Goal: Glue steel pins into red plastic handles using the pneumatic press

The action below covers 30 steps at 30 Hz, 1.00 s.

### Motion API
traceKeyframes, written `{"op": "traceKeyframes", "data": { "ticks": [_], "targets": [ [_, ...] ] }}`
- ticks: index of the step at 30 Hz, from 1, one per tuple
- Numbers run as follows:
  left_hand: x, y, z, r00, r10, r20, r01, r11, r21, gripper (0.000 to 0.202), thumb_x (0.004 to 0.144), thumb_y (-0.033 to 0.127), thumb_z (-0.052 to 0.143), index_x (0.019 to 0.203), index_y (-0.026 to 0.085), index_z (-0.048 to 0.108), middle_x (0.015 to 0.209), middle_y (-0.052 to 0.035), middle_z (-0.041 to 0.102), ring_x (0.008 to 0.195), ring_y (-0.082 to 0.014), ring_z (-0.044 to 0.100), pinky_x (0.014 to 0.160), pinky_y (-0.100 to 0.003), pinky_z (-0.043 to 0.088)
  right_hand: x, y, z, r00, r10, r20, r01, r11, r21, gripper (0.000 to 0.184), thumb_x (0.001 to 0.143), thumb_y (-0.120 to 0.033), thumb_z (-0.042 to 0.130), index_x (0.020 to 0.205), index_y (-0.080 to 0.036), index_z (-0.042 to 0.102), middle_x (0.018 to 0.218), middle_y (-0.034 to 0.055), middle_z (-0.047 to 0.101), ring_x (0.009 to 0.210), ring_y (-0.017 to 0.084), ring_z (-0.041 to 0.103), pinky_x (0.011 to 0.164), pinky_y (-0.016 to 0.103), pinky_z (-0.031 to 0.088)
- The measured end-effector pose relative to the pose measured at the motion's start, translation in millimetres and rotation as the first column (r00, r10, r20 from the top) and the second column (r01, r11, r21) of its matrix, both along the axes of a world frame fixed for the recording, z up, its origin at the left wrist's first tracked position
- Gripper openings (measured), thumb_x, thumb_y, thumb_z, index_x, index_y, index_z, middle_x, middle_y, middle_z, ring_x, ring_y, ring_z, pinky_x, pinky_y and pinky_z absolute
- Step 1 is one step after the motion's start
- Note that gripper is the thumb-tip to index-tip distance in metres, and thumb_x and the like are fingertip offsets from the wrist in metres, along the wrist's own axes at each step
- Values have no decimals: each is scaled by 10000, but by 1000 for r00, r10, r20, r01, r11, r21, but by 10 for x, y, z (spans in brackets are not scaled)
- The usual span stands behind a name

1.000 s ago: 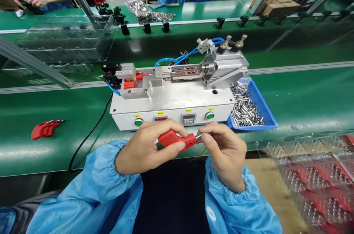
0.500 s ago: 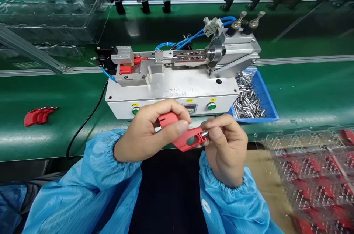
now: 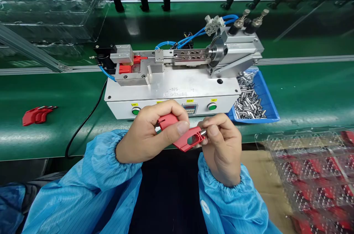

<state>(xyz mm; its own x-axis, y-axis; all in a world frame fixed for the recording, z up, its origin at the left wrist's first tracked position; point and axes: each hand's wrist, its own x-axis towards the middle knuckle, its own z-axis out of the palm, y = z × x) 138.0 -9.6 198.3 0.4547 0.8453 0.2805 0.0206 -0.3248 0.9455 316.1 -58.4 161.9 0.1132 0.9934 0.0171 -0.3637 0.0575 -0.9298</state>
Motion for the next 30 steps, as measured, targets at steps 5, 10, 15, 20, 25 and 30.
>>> {"op": "traceKeyframes", "data": {
  "ticks": [5, 10, 15, 20, 25, 30],
  "targets": [
    [6, -19, 8, 999, 24, -33, -22, 997, 69, 265, 1066, 381, 606, 886, 193, 658, 778, -5, 668, 667, -126, 593, 619, -242, 488, 12, 6, -10, 1000, 0, 17, 0, 1000, 12, 306, 917, -470, 833, 873, -224, 657, 645, -28, 603, 538, 136, 592, 477, 247, 531],
    [4, -43, -14, 995, 76, -65, -66, 988, 143, 236, 1059, 380, 615, 919, 194, 657, 799, -4, 663, 651, -119, 573, 601, -239, 478, 30, 2, -53, 999, 0, 47, -3, 998, 58, 229, 973, -413, 776, 895, -222, 675, 682, -19, 633, 569, 134, 611, 516, 240, 544],
    [-22, -50, -137, 985, 160, -69, -137, 956, 261, 138, 1008, 331, 712, 1019, 203, 662, 890, -18, 700, 749, -139, 640, 680, -244, 520, 68, -36, -97, 966, -127, 223, 89, 981, 173, 52, 967, -262, 783, 1005, -256, 749, 876, 2, 713, 772, 133, 676, 719, 230, 585],
    [-65, -87, -314, 958, 262, -116, -140, 781, 609, 71, 994, 253, 748, 998, 221, 685, 845, -8, 720, 739, -141, 661, 685, -261, 512, 102, -37, -44, 910, -155, 383, 75, 974, 215, 110, 944, -187, 760, 1036, -242, 731, 937, 30, 708, 851, 176, 678, 796, 304, 600],
    [-114, -142, -518, 967, 236, -101, -116, 753, 648, 112, 999, 330, 745, 1046, 233, 711, 884, -12, 690, 758, -150, 642, 700, -283, 502, 101, 5, -26, 886, -135, 443, 17, 966, 260, 86, 944, -155, 721, 975, -232, 699, 884, 35, 687, 818, 187, 646, 740, 320, 576],
    [-130, -183, -669, 996, 76, 45, -78, 996, 41, 641, 1040, 741, 411, 1290, 219, 686, 1207, -130, 691, 1044, -258, 691, 851, -359, 586, 98, 4, -71, 852, -126, 508, -42, 951, 306, 131, 945, -117, 689, 1000, -236, 695, 899, 43, 697, 834, 206, 661, 780, 365, 573]
  ]
}}
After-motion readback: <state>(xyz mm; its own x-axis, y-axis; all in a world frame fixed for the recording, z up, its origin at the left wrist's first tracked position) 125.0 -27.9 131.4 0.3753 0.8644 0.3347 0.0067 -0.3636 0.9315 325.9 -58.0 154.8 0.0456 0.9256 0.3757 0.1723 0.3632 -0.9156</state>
